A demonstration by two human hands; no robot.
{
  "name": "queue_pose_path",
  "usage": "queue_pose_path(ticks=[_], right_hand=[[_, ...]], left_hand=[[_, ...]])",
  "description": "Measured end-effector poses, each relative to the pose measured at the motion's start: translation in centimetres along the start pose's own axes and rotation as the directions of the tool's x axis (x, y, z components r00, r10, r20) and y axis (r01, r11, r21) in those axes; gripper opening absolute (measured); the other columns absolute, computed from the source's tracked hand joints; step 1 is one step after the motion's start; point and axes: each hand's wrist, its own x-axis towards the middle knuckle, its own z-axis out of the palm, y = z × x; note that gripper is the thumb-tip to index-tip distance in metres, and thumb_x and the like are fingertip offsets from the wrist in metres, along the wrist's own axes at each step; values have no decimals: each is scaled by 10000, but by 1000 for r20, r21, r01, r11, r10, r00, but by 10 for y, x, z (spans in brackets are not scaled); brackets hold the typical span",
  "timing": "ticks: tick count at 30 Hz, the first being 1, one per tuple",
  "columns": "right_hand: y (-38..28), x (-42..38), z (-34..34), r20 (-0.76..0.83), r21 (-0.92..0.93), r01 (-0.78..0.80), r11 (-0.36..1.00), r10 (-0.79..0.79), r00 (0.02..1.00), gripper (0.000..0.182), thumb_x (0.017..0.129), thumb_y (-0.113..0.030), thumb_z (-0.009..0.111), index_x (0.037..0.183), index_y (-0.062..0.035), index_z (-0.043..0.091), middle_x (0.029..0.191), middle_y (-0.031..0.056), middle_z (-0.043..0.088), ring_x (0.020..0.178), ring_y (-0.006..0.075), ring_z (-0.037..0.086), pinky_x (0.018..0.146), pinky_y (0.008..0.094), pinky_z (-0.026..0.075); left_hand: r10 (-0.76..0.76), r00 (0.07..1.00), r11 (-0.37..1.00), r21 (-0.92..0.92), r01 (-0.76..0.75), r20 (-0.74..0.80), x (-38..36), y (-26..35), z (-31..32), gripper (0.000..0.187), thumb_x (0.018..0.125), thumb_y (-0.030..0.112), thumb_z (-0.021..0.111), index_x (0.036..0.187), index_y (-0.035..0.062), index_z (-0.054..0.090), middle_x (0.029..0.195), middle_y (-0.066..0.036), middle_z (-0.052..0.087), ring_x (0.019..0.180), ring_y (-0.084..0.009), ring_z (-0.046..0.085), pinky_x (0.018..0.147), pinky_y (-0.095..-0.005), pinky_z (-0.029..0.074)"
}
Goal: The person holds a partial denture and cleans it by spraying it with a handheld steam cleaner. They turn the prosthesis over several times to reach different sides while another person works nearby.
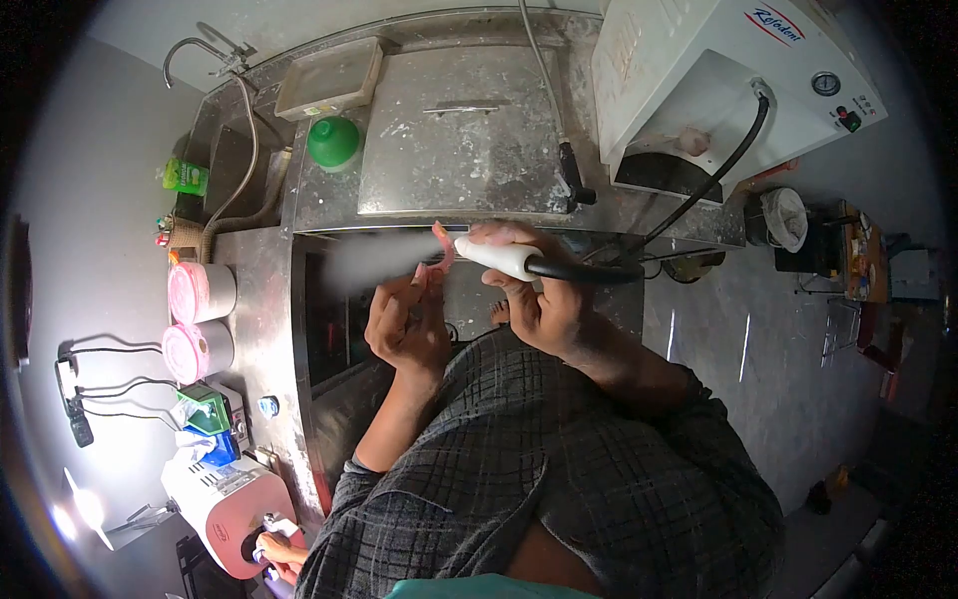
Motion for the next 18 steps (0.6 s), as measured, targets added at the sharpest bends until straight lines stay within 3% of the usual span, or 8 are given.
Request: queue_pose_path(ticks=[5,7,9,10,11,13,16,18], right_hand=[[2,-1,-1,3,38,-13,999,13,1000,265,974,-97,480,1174,77,465,1156,232,569,1064,263,613,718,259,575],[-2,1,-1,-20,-11,-4,1000,3,1000,237,975,-93,477,1144,73,467,1143,224,566,1069,289,611,781,324,574],[3,-1,-1,-62,-12,52,999,-52,997,214,974,-84,477,1118,73,468,1132,218,564,1070,306,610,818,368,562],[5,-1,-1,-103,-15,106,994,-107,989,192,973,-75,477,1093,74,469,1121,213,563,1071,323,609,855,412,550],[3,1,0,-150,45,116,992,-108,983,180,968,-57,480,1085,76,444,1099,217,560,1068,355,606,906,480,515],[3,1,-2,-177,53,112,992,-101,979,199,968,-56,481,1106,76,429,1096,231,561,1069,357,605,906,477,516],[-1,3,-7,-188,30,86,996,-79,979,241,967,-47,476,1157,72,389,1086,269,570,1056,358,609,909,476,514],[-1,2,-6,-253,37,28,999,-18,967,283,976,-145,501,1140,66,407,1017,243,591,979,331,617,909,457,490]], left_hand=[[5,1000,1000,-3,-5,-3,0,-3,-3,115,782,-84,704,873,-28,662,772,-100,649,649,-135,615,563,-240,474],[-3,1000,1000,-3,3,9,0,-1,-4,107,796,-74,697,888,-34,661,773,-92,650,651,-126,612,557,-237,471],[-539,838,810,-224,543,84,0,4,-4,97,842,-32,667,937,-45,655,785,-74,651,648,-111,596,540,-239,471],[-538,839,811,-222,542,84,2,1,-3,97,842,-32,667,937,-45,655,785,-74,651,648,-111,596,540,-239,471],[-609,780,687,-398,608,142,5,-6,-2,113,859,-11,656,966,-48,648,787,-70,651,639,-110,586,535,-242,472],[-656,694,469,-560,683,296,4,-21,-4,158,898,32,624,1038,-41,634,797,-70,645,649,-114,567,544,-247,471],[-655,669,365,-627,688,353,-5,-29,-5,171,921,59,600,1064,-32,620,808,-65,630,675,-121,569,565,-241,467],[-662,648,302,-657,690,377,-6,-31,-5,170,926,67,594,1061,-35,611,822,-74,629,663,-129,571,573,-254,479]])
